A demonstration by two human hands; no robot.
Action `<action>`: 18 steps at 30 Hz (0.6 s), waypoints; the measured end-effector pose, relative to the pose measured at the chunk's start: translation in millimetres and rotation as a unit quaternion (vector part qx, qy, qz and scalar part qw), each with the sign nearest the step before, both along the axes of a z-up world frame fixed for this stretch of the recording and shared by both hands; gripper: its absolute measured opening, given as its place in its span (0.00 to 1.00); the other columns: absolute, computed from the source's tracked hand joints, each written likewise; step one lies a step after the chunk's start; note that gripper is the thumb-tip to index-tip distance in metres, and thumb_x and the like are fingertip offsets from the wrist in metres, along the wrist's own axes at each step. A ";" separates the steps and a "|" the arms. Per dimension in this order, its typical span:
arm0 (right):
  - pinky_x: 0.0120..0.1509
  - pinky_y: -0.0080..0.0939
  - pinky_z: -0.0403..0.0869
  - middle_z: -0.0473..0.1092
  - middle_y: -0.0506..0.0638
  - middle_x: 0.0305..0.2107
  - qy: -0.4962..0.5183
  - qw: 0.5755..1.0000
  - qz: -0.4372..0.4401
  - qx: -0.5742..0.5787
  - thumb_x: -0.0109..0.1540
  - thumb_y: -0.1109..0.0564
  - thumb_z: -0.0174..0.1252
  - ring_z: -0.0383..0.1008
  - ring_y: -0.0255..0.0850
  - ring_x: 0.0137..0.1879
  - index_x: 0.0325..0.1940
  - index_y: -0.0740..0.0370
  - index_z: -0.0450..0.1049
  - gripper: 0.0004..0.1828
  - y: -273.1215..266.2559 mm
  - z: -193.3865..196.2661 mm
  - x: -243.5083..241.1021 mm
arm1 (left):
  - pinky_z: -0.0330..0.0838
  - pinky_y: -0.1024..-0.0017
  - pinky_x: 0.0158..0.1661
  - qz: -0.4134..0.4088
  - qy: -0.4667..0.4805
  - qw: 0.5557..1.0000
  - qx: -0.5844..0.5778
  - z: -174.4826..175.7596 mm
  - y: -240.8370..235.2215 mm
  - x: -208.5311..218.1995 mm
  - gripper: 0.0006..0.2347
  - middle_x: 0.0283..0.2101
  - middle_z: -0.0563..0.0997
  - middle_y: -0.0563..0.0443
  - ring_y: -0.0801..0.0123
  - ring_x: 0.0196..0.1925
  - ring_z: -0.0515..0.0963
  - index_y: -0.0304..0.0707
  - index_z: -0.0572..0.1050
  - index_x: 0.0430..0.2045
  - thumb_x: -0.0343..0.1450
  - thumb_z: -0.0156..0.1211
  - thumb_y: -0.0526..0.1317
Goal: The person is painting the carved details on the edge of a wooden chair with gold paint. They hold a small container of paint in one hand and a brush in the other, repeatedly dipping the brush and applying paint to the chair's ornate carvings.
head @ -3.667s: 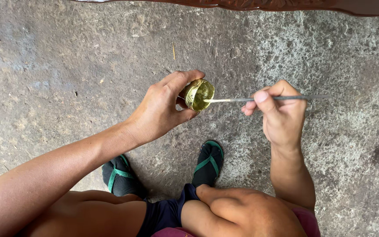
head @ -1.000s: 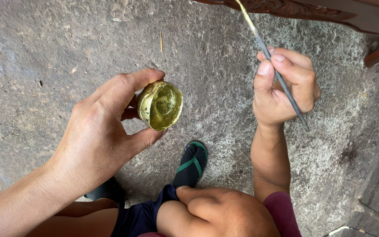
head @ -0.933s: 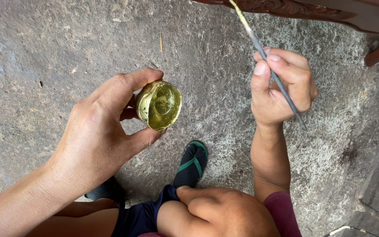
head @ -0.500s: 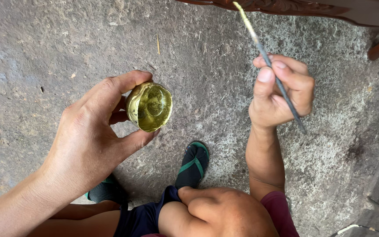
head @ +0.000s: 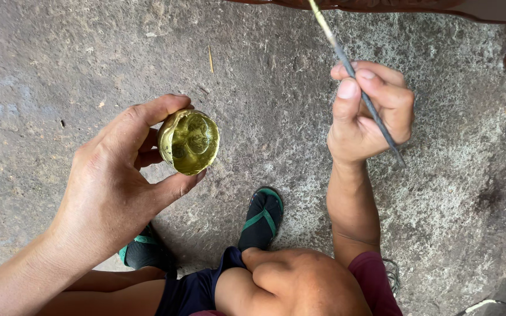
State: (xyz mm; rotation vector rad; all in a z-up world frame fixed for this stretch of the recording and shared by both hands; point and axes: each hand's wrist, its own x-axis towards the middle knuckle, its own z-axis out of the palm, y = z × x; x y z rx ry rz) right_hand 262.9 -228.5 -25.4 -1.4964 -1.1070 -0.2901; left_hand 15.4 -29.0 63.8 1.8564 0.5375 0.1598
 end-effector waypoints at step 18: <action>0.45 0.36 0.86 0.74 0.62 0.45 -0.003 1.000 0.011 -0.015 0.73 0.61 0.60 0.83 0.45 0.44 0.50 0.67 0.67 0.09 4.4 -0.8 -0.4 | 0.83 0.69 0.54 -0.001 0.030 1.000 0.007 -1.1 0.2 0.0 0.30 0.57 0.80 0.45 0.66 0.55 0.84 0.34 0.68 0.61 0.62 0.74 0.31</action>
